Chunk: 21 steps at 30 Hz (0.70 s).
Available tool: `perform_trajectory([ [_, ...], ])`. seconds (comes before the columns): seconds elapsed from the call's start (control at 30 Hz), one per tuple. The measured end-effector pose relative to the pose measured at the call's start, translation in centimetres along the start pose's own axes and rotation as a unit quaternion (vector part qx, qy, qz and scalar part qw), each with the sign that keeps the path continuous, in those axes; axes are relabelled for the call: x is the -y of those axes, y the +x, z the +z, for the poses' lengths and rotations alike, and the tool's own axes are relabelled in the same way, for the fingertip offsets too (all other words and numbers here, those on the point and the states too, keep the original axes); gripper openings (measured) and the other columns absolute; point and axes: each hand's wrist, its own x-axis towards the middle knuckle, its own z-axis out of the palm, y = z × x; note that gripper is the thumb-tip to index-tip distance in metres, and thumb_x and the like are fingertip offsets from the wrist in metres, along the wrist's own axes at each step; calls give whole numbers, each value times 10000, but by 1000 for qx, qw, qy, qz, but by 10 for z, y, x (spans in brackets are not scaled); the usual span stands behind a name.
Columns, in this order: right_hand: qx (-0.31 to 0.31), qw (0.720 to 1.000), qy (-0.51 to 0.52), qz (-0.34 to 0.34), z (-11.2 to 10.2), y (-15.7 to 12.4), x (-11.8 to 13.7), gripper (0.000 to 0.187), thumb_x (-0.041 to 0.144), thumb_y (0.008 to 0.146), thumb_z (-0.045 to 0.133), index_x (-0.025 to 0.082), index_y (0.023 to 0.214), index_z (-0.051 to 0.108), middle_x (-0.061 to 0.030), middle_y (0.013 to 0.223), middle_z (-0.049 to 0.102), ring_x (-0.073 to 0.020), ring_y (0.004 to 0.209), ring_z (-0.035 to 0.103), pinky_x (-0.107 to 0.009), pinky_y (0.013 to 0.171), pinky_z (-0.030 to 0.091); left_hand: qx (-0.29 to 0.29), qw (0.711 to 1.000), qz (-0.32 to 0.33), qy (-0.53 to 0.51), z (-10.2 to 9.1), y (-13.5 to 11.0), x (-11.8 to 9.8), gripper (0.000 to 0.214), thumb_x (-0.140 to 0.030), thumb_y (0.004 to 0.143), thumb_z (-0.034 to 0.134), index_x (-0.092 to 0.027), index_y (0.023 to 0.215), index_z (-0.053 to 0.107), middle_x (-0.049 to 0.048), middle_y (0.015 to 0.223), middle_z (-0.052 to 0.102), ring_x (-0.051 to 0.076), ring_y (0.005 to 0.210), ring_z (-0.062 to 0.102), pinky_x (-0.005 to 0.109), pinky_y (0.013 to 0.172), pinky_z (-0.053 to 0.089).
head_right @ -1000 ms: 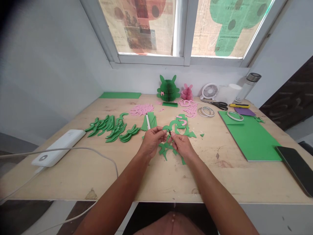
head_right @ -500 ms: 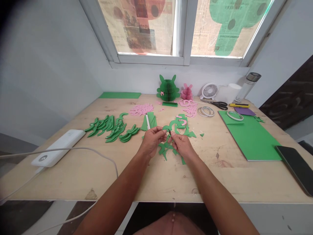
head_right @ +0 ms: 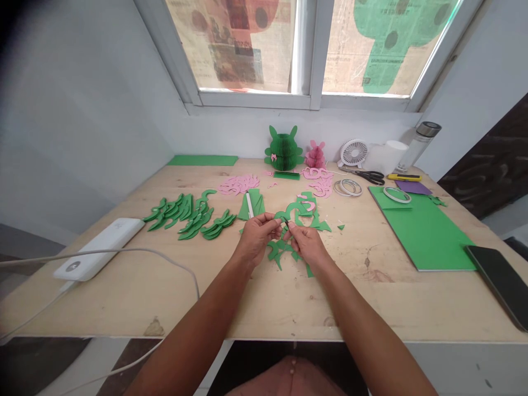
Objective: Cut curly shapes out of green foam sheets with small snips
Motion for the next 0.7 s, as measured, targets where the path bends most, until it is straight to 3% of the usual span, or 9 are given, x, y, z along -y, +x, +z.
perform_trajectory([
  [0.7,1,1000,-11,-13,0,0,-1,531,661,748,515,154,613,595,69,357,354,-60,310,216,-227,340,140,-3,1000,-3,8,0,1,0,256,-287,532,768,-157,632,571,-19,511,576,87,466,492,229,513,389],
])
